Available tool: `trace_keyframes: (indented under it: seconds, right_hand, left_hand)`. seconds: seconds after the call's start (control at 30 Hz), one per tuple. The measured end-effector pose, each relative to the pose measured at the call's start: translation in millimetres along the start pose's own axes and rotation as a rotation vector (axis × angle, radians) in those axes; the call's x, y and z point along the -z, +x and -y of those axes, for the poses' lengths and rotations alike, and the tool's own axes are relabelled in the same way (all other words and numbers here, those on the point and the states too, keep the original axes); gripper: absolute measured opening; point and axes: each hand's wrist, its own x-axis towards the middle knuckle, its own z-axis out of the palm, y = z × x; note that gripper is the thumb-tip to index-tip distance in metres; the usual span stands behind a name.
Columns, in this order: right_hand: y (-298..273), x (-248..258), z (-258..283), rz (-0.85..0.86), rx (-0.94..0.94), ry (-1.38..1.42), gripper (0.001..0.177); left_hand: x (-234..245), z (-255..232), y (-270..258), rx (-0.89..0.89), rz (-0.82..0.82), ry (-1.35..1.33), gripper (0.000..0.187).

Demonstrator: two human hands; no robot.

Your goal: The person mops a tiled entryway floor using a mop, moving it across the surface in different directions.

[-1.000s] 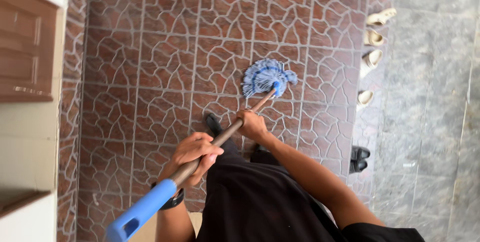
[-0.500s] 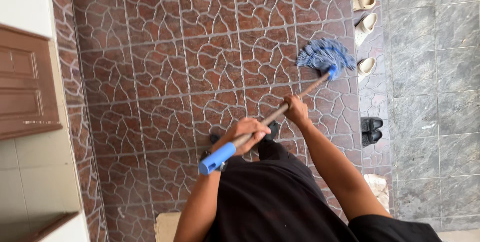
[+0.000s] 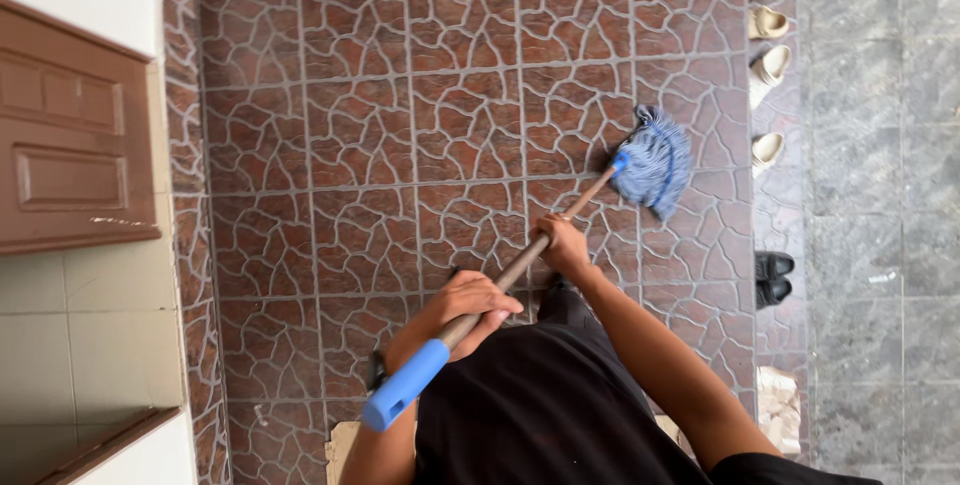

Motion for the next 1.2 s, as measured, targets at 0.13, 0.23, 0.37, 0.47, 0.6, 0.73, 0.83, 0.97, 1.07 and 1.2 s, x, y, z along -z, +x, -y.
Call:
trace_keyframes:
  seconds: [0.13,0.23,0.37,0.47,0.6,0.73,0.83,0.97,1.07,1.2]
  right_hand:
    - [14,-33,66,0.083,0.050,0.107,0.011]
    - [19,-67,106,0.076,0.133,0.159,0.009]
    - [21,-105,152,0.114,0.165,0.206,0.011]
    - [18,-123,186,0.131,0.227,0.214,0.013]
    - [11,-136,224,0.251,0.311,0.296,0.015]
    - [-2,-148,244,0.265,0.409,0.334,0.013]
    - [-18,-144,247,0.415,0.426,0.349,0.010]
    - [-42,-120,233,0.466,0.382,0.290,0.010]
    - [-59,-100,206,0.508,0.396,0.189,0.015]
    - [-69,-77,162,0.511,0.391,0.106,0.014]
  left_hand:
    - [47,-17,-42,0.035,-0.062,0.073,0.015]
    - [74,-28,-75,0.111,-0.102,0.115,0.015]
    - [96,-47,-116,0.129,-0.177,0.154,0.017]
    - [105,-63,-142,0.177,-0.201,0.225,0.020]
    - [101,-85,-160,0.160,-0.308,0.221,0.022]
    - [93,-108,-164,0.141,-0.258,0.337,0.026]
    - [87,-112,-160,0.044,-0.294,0.312,0.024]
    - [58,-115,-165,-0.048,-0.410,0.212,0.020]
    - [30,-115,-168,-0.046,-0.439,0.212,0.016]
    - [-5,-115,-160,-0.029,-0.403,0.168,0.014]
